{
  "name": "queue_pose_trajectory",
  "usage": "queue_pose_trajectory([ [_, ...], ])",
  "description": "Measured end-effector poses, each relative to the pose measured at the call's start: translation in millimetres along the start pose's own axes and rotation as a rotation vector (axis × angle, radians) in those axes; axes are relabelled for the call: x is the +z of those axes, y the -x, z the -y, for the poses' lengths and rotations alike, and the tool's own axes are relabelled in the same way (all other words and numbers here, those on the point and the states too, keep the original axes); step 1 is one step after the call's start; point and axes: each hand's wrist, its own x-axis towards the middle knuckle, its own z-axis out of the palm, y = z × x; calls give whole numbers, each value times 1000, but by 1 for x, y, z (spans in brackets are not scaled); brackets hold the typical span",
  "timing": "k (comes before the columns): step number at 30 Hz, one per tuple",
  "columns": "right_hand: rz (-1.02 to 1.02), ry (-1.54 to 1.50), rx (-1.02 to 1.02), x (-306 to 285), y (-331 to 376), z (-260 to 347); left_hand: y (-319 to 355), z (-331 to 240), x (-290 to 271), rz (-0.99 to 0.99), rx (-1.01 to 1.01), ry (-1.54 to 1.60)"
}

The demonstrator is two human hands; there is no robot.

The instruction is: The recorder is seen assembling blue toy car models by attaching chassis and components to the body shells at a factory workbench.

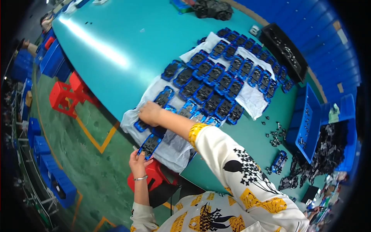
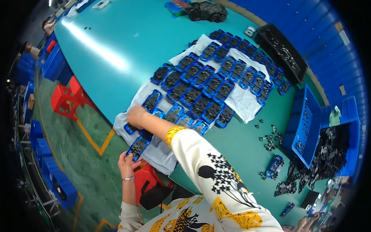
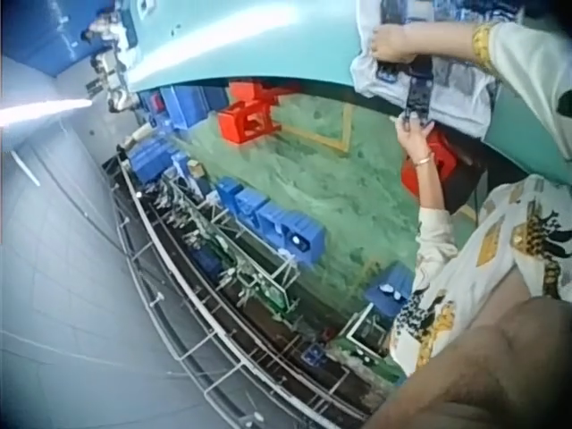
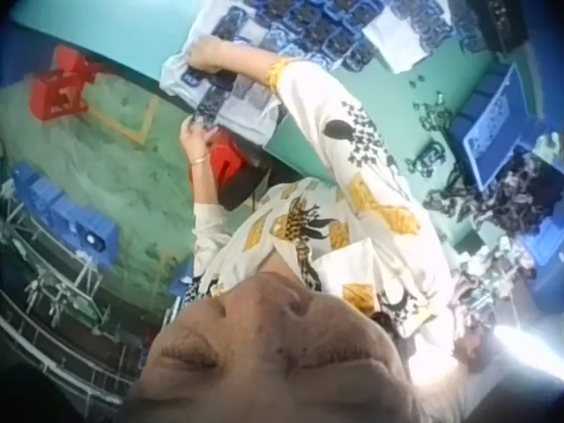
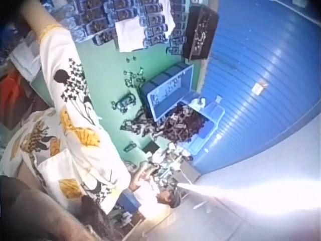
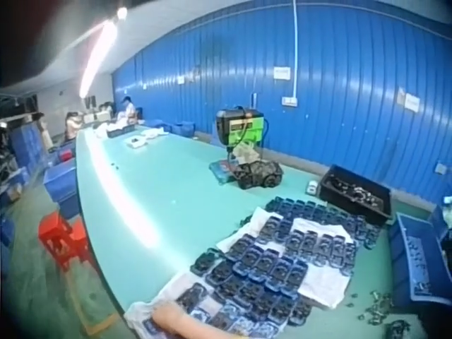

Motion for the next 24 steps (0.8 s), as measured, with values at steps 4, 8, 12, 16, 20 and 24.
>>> queue_pose_trajectory([
  [4,-282,-36,10,-7,19,12,1,5,-1,0,-9,4],
  [8,-622,-374,225,-29,97,35,-2,13,-4,17,-35,-12],
  [12,-675,-660,576,-17,241,39,-5,14,3,55,-26,-39],
  [16,-732,-605,1189,30,390,68,-19,13,-19,77,-33,-76],
  [20,-705,-439,1812,83,522,125,-36,20,-24,82,-60,-82],
  [24,-610,-449,2267,139,611,173,-49,20,-19,96,-125,-41],
])
